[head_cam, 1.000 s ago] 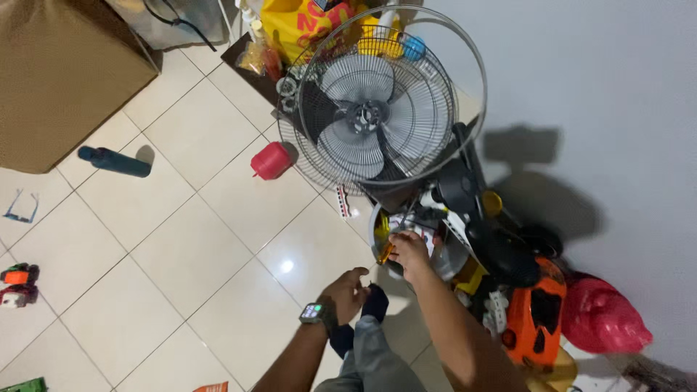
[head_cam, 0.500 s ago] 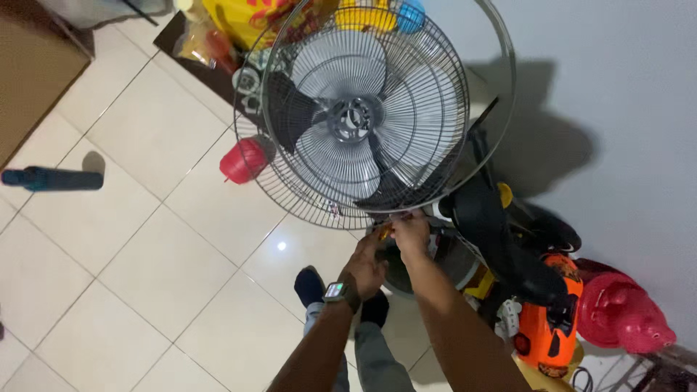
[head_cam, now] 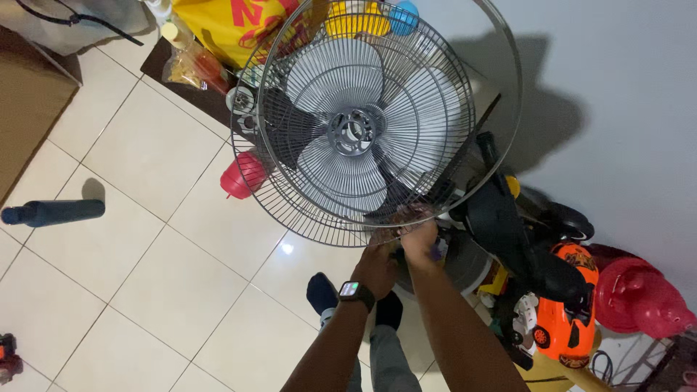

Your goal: The person reassembles a standing electric fan by attaching the front grille to the fan head and securing it with a central knob. The person uses a screwdriver to tighten screws on the fan head before installing the grille.

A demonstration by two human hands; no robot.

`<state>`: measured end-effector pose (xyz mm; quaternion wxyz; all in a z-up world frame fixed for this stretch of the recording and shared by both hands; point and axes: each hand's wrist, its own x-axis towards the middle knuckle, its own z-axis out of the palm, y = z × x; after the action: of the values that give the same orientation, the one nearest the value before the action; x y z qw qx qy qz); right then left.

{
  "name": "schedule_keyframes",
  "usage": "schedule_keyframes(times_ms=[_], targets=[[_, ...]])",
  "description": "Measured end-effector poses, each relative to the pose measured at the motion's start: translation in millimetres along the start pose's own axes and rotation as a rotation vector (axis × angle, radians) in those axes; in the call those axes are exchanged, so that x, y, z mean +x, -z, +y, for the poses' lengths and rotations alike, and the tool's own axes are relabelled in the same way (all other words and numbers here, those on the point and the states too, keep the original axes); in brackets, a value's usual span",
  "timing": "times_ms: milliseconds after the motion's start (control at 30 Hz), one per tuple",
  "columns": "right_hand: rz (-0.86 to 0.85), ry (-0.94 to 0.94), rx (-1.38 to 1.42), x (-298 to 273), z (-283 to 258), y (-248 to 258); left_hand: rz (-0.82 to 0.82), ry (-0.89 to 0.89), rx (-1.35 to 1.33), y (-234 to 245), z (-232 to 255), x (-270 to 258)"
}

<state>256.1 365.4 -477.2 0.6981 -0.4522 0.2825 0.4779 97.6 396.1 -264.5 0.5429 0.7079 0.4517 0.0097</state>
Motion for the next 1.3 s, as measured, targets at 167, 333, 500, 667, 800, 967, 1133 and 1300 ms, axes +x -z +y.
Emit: schedule_keyframes(times_ms=[167, 333, 500, 667, 800, 967, 1133, 1300], targets=[[-0.099, 0.152, -0.188, -12.5, 1.8, -5.3, 0.043, -0.046, 0.073, -10.1, -10.2, 3.8], [-0.241, 0.440, -0.594, -41.4, -1.1, -13.7, 0.025, -0.005, 0.101, -17.5, -12.1, 6.2], [-0.065, 0.614, -1.136, -57.3, -11.1, -21.8, 0.007, 0.046, 0.150, -16.1, -5.2, 1.8], [-0.190, 0.379, -0.786, -56.8, -18.2, -22.3, -0.019, 0.115, 0.115, -8.6, 7.5, -3.8], [-0.127, 0.319, -0.961, -63.5, -27.1, -20.9, -0.136, 0.283, 0.171, -1.3, 23.3, -3.3], [-0.192, 0.317, -0.897, -71.4, -33.1, -22.3, -0.085, 0.230, 0.153, 13.3, 25.3, -26.0], [-0.210, 0.358, -0.964, -100.4, -44.8, -18.5, -0.055, 0.348, 0.110, 26.5, 9.8, -48.8], [-0.219, 0.321, -0.945, -146.2, -62.7, -30.1, 0.144, 0.291, 0.050, 36.1, -34.6, -76.7]])
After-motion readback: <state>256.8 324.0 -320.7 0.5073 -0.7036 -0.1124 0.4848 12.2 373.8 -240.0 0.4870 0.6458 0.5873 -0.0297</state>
